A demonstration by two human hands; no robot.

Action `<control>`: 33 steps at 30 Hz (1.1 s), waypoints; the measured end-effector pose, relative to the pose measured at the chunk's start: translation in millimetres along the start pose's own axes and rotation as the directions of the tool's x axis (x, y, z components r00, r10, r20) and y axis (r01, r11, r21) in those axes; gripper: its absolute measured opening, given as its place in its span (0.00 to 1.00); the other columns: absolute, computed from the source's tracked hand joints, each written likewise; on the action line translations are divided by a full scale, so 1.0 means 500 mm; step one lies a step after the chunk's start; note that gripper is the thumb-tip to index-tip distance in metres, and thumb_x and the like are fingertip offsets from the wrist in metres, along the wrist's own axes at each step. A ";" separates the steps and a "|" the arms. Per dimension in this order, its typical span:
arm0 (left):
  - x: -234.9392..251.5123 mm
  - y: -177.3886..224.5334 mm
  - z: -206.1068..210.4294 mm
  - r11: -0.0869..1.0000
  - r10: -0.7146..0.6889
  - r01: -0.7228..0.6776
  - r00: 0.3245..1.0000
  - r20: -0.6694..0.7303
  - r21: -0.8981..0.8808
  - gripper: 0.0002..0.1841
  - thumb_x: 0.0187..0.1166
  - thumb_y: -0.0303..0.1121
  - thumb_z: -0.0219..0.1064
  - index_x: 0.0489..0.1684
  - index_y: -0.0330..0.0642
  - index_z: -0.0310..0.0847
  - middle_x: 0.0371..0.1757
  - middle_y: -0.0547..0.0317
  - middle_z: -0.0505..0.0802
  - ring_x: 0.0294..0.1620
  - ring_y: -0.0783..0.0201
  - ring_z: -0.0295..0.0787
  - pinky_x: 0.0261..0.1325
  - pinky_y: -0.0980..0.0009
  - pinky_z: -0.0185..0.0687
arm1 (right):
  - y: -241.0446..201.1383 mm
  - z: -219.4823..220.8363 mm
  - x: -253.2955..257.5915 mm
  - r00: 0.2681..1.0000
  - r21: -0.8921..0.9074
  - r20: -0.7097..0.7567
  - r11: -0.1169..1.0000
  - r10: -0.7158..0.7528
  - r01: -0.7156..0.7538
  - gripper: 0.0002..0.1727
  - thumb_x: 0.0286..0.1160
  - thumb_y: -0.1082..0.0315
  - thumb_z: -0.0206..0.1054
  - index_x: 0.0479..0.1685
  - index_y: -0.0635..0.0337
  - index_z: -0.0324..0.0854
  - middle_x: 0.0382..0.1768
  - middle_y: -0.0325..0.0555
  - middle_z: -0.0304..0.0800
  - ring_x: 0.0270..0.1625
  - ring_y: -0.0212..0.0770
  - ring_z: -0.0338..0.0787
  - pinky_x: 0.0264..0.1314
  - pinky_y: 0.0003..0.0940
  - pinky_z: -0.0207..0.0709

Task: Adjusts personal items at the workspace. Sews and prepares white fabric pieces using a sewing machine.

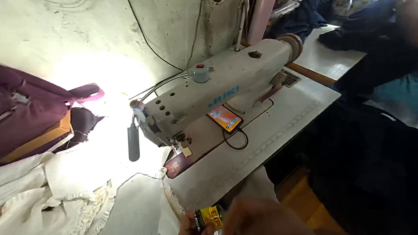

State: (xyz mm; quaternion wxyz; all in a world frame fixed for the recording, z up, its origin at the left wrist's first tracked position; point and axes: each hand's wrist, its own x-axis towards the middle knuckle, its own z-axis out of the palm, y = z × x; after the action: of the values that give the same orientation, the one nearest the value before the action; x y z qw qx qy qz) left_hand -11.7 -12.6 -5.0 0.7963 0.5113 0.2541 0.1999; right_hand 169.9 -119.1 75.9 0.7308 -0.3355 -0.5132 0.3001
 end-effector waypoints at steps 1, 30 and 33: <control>0.002 -0.017 -0.008 1.000 0.030 -0.030 0.999 -0.021 0.003 0.14 0.77 0.24 0.71 0.56 0.54 0.82 0.49 0.72 0.96 0.48 0.74 0.94 0.54 0.71 0.92 | 0.021 -0.016 -0.017 0.997 -0.267 -0.042 0.961 0.063 -0.072 0.17 0.89 0.60 0.60 0.53 0.67 0.88 0.54 0.54 0.88 0.46 0.30 0.87 0.47 0.20 0.81; 0.003 0.000 0.000 0.961 0.084 -0.105 0.992 0.093 0.254 0.13 0.80 0.17 0.62 0.60 0.31 0.78 0.52 0.64 0.94 0.52 0.71 0.94 0.61 0.68 0.91 | 0.153 -0.372 0.046 0.515 -0.465 -0.832 0.250 0.205 -0.849 0.22 0.74 0.72 0.75 0.64 0.71 0.75 0.43 0.60 0.89 0.43 0.51 0.88 0.52 0.54 0.78; -0.015 -0.005 -0.025 0.900 0.225 -0.212 0.974 0.011 0.380 0.10 0.81 0.20 0.64 0.55 0.36 0.83 0.51 0.64 0.95 0.47 0.74 0.94 0.52 0.73 0.92 | 0.164 -0.374 0.028 0.620 -0.591 -0.770 0.196 0.149 -0.782 0.23 0.79 0.66 0.72 0.67 0.71 0.77 0.54 0.70 0.88 0.56 0.65 0.88 0.60 0.66 0.76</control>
State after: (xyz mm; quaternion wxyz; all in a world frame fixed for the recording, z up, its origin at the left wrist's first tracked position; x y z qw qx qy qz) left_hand -25.1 -8.7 -10.2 0.6505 0.6773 0.2422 0.2437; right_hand 344.4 -93.4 -28.4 0.3926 -0.8923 -0.2097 0.0755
